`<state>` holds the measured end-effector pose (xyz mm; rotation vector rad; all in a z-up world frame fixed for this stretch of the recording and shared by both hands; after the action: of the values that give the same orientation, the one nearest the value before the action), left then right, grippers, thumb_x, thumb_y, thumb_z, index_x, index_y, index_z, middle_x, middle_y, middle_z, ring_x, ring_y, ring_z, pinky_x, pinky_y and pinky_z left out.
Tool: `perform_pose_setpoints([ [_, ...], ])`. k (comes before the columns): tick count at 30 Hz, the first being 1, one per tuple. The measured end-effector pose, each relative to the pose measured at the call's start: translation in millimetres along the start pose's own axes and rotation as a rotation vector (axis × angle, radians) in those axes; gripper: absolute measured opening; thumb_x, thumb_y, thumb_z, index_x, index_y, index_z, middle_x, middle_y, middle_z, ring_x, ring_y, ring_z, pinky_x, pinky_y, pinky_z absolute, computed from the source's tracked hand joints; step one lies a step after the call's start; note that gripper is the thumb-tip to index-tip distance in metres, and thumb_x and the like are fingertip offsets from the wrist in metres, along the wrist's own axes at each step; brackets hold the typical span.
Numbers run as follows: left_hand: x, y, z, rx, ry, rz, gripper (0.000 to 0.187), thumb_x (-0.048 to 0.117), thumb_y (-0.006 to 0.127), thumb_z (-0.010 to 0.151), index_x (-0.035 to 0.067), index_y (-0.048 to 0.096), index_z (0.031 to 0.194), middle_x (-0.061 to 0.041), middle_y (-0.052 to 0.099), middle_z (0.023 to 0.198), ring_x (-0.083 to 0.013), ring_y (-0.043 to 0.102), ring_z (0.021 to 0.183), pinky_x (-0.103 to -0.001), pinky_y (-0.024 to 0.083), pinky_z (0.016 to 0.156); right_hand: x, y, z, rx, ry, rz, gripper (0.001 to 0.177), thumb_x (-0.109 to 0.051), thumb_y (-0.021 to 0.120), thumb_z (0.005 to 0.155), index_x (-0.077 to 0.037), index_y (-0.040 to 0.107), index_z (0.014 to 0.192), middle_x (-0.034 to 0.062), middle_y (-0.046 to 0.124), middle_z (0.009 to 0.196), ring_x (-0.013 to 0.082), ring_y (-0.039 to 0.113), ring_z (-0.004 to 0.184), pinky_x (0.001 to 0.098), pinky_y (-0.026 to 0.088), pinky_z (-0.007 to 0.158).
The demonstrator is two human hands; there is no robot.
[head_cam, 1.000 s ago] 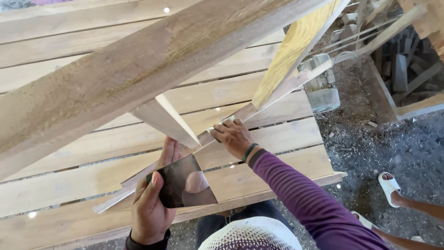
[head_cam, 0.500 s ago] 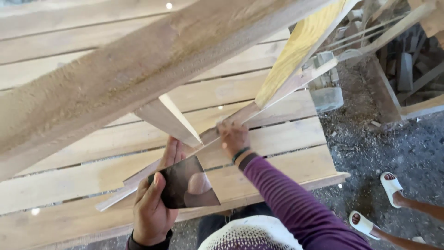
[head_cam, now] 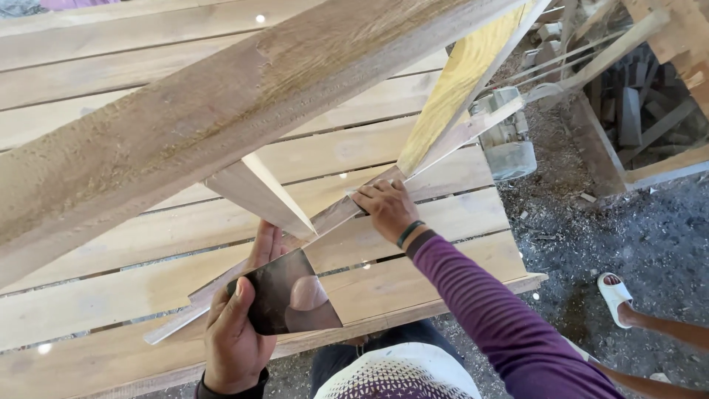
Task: Sand the surface and edges of a wooden furniture component using sandpaper.
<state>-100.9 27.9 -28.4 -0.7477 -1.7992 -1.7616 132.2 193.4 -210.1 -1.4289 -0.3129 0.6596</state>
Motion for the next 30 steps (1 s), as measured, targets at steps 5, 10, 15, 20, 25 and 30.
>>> perform_pose_setpoints([
  [5,0,-3,0,0.001,0.009,0.028,0.074,0.031,0.051,0.106,-0.020,0.027,0.154,-0.023,0.015,0.177,-0.0342,0.015,0.164,-0.047,0.012,0.129,23,-1,-7,0.107,-0.146,0.026,0.033,-0.012,0.059,0.095,-0.020,0.073,0.124,-0.0014,0.070,0.129,0.0199,0.061,0.118,0.0451,0.038,0.110],
  [10,5,6,3,-0.026,0.049,0.074,0.075,0.032,0.052,0.107,-0.017,0.024,0.157,-0.026,0.015,0.176,-0.0355,0.011,0.166,-0.047,0.010,0.132,21,0,-16,0.135,-0.094,0.046,0.039,-0.011,0.059,0.089,-0.022,0.073,0.124,-0.0032,0.069,0.134,0.0227,0.061,0.120,0.0425,0.040,0.103],
  [15,3,5,2,-0.022,0.052,0.065,0.074,0.032,0.050,0.108,-0.019,0.026,0.155,-0.025,0.016,0.176,-0.0356,0.013,0.165,-0.048,0.011,0.132,24,-3,-29,-0.011,-0.090,0.007,0.040,-0.012,0.058,0.092,-0.022,0.072,0.129,-0.0032,0.067,0.135,0.0213,0.059,0.123,0.0429,0.042,0.105],
  [20,1,0,0,0.032,0.012,0.050,0.070,0.030,0.049,0.106,-0.019,0.029,0.153,-0.025,0.018,0.175,-0.0349,0.015,0.164,-0.046,0.011,0.129,24,-20,-13,-0.090,0.171,-0.007,0.042,-0.006,0.052,0.099,-0.023,0.068,0.134,-0.0014,0.068,0.134,0.0192,0.059,0.126,0.0412,0.047,0.107],
  [25,-2,-7,1,-0.011,0.060,0.077,0.068,0.030,0.048,0.109,-0.022,0.032,0.150,-0.027,0.018,0.175,-0.0351,0.015,0.165,-0.045,0.012,0.132,-2,24,-23,0.037,0.121,-0.415,0.053,-0.016,0.058,0.080,-0.008,0.060,0.132,0.0102,0.068,0.129,0.0276,0.062,0.114,0.0426,0.052,0.089],
  [30,0,-7,1,-0.018,0.039,0.031,0.064,0.029,0.049,0.108,-0.022,0.038,0.144,-0.025,0.018,0.176,-0.0351,0.016,0.165,-0.047,0.013,0.130,8,-26,-7,-0.184,0.338,-0.095,0.039,-0.007,0.053,0.092,-0.013,0.062,0.129,0.0050,0.068,0.128,0.0287,0.064,0.113,0.0447,0.053,0.093],
])
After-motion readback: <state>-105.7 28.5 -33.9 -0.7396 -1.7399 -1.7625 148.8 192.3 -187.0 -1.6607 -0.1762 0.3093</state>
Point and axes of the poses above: each hand's wrist, its own z-axis towards the middle knuckle, its own y-axis out of the palm, x = y × z, the point moved 2 cm from there along z, towards the middle knuckle
